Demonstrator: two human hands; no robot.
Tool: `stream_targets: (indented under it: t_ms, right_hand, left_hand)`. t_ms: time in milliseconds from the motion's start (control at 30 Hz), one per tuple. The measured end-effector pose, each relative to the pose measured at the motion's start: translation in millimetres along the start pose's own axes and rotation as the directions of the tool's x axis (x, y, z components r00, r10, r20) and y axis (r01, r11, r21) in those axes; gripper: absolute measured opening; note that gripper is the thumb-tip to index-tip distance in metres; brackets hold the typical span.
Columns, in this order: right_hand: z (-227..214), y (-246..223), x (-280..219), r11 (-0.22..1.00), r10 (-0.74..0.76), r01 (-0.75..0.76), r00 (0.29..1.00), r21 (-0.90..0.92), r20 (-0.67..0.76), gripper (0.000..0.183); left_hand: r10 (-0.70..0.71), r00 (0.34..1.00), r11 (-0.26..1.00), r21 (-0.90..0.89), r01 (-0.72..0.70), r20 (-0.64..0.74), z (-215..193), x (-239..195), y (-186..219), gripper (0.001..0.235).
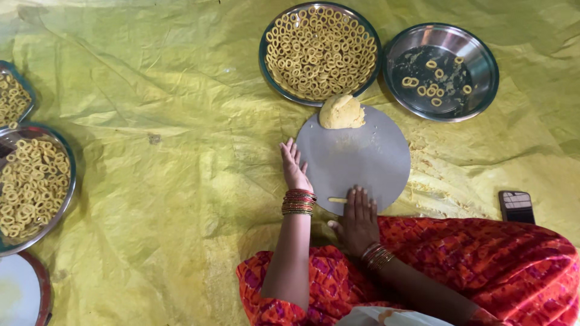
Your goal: The person rolls small pieces of dough into thin ropes on a round board, then joins the ends to form rings. The finished rings are placed into a metal bowl. The person repeats this process continuously.
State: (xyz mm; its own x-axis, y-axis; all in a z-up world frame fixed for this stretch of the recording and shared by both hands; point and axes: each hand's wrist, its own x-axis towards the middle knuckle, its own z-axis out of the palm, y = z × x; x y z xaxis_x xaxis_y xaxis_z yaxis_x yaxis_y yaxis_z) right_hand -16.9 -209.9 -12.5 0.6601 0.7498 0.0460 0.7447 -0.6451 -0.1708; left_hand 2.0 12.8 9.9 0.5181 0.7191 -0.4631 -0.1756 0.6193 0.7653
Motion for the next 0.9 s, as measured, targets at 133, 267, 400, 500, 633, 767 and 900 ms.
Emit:
stream_targets:
  t_ms: [133,267,400,500,633,767,900]
  right_hand:
    - [-9.0,25.9,61.9,0.99,0.127,-0.123,0.991,-0.073,0.044,0.098]
    - [-38.7,60.2,168.6,0.929,0.368,-0.366,0.928,-0.045,0.061,0.1]
    - [-57.0,71.1,199.8,0.89,0.455,-0.455,0.89,-0.026,-0.035,0.108]
    - [-44.1,60.7,168.0,0.917,0.388,-0.385,0.921,0.105,-0.011,0.1]
    - [-8.3,24.3,72.1,0.976,0.216,-0.217,0.975,0.017,0.057,0.101]
    - [5.7,-2.7,0.0,0.997,0.076,-0.076,0.981,-0.009,0.177,0.101]
    - [-8.0,22.2,49.8,0.977,0.139,-0.103,0.972,-0.189,0.188,0.101]
  left_hand:
    - [-0.012,0.999,0.995,0.101,0.008,0.037,4.4,-3.0,-9.3,0.086]
    - [-0.036,0.996,0.991,0.131,0.025,0.087,5.4,-7.0,-7.2,0.086]
    - [-0.003,0.998,0.992,0.128,-0.006,0.07,6.1,-6.4,-1.4,0.086]
    - [-0.006,0.998,0.989,0.145,-0.003,0.061,7.0,-8.0,-2.5,0.087]
    - [-0.006,0.997,0.986,0.164,-0.007,0.079,7.4,-7.8,-4.8,0.088]
    - [-0.015,0.997,0.98,0.201,-0.001,0.08,7.3,-6.1,-8.3,0.088]
    - [-0.007,0.995,0.983,0.183,-0.011,0.098,7.2,-3.8,-9.9,0.089]
